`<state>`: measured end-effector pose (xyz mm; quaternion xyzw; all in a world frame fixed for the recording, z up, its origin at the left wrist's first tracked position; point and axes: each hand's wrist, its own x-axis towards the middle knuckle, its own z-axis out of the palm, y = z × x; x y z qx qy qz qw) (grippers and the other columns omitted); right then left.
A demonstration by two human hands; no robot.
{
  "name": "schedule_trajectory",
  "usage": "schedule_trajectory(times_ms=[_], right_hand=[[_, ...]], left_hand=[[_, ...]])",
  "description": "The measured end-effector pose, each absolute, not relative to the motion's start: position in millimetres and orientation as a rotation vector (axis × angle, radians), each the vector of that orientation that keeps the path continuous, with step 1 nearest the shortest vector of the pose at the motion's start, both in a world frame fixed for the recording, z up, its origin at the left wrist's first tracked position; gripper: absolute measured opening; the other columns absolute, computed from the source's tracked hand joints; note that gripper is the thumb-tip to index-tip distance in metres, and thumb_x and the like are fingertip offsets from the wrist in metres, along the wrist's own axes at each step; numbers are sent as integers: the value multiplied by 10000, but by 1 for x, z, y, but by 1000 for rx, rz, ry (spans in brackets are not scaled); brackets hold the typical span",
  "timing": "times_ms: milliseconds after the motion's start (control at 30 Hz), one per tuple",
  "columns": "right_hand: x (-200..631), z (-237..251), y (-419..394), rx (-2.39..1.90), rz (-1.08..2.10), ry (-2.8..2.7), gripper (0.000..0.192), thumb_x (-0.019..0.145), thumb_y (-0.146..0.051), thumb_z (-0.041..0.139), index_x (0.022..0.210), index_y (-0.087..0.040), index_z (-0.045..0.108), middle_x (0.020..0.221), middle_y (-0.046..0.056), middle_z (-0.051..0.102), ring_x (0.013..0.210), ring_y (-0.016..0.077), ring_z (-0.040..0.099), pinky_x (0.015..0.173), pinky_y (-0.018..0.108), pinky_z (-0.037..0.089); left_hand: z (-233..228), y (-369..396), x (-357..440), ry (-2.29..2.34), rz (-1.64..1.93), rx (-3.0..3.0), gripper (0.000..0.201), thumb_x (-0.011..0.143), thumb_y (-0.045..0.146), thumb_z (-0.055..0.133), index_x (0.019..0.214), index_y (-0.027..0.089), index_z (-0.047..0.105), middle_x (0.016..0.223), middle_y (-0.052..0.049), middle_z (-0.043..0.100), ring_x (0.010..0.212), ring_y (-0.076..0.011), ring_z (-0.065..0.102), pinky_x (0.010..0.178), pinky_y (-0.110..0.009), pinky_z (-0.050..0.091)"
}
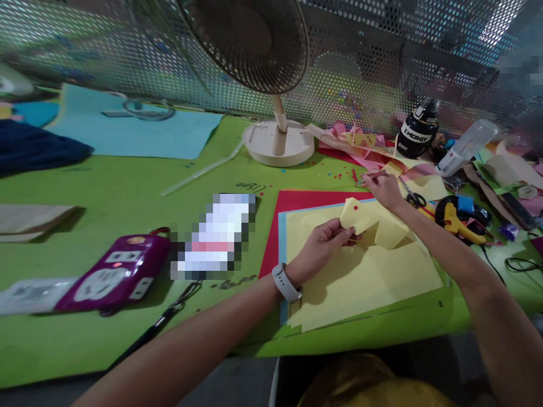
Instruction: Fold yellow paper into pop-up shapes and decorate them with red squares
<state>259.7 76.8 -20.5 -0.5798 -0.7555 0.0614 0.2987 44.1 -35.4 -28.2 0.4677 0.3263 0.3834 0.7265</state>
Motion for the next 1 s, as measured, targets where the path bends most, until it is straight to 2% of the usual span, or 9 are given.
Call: schedule_trajectory(times_ms=[133, 267, 367, 500, 633, 800, 1000], right_hand=[[262, -10, 72, -1564, 244, -1874, 244, 976, -353, 547, 899, -194, 715, 836, 61, 790, 816, 222, 778, 709, 297, 595], [273, 15, 58, -1471, 289, -1738, 423, 941, -568, 549, 908, -177, 708, 760, 77, 768, 784, 245, 776, 667, 320, 608], [276, 38, 32, -1303, 339, -1635, 477, 878, -647, 598, 918, -181, 693, 774, 63, 760, 716, 232, 770, 597, 305, 605], [261, 53, -17, -1200, 424, -1599, 404, 870, -603, 648, 859, -202, 689, 792, 49, 766, 698, 206, 768, 599, 287, 619], [244, 39, -51, -1152, 481, -1733, 293, 926, -488, 630, 902, -208, 714, 862, 46, 783, 760, 192, 772, 663, 297, 634], [240, 19, -58, -1140, 370, -1846, 233, 955, -405, 603, 967, -216, 738, 932, 47, 788, 840, 184, 764, 750, 330, 632], [242, 21, -61, -1099, 329, -1895, 191, 948, -365, 611, 979, -240, 752, 970, 36, 791, 880, 183, 755, 779, 341, 635]], left_hand=[[-30, -34, 45, 712, 874, 972, 376, 751, 481, 828, 857, 162, 660, 910, -73, 763, 927, -218, 731, 855, -350, 568], [-31, -32, 46, 697, 900, 880, 405, 705, 482, 860, 814, 163, 635, 917, -68, 763, 953, -236, 737, 848, -359, 581], [-30, -31, 47, 703, 913, 831, 399, 688, 450, 878, 835, 161, 646, 957, -75, 769, 965, -235, 739, 844, -353, 586], [-29, -30, 47, 709, 909, 817, 370, 712, 422, 870, 848, 161, 645, 970, -99, 780, 994, -247, 740, 857, -366, 582], [-28, -29, 46, 689, 933, 821, 339, 729, 394, 863, 808, 158, 634, 932, -92, 775, 999, -247, 737, 866, -375, 578], [-28, -27, 48, 664, 969, 821, 344, 711, 391, 881, 832, 151, 667, 880, -56, 750, 927, -207, 735, 856, -360, 578], [-28, -28, 48, 651, 969, 838, 383, 683, 409, 898, 783, 149, 635, 904, -66, 749, 936, -220, 732, 833, -360, 575]])
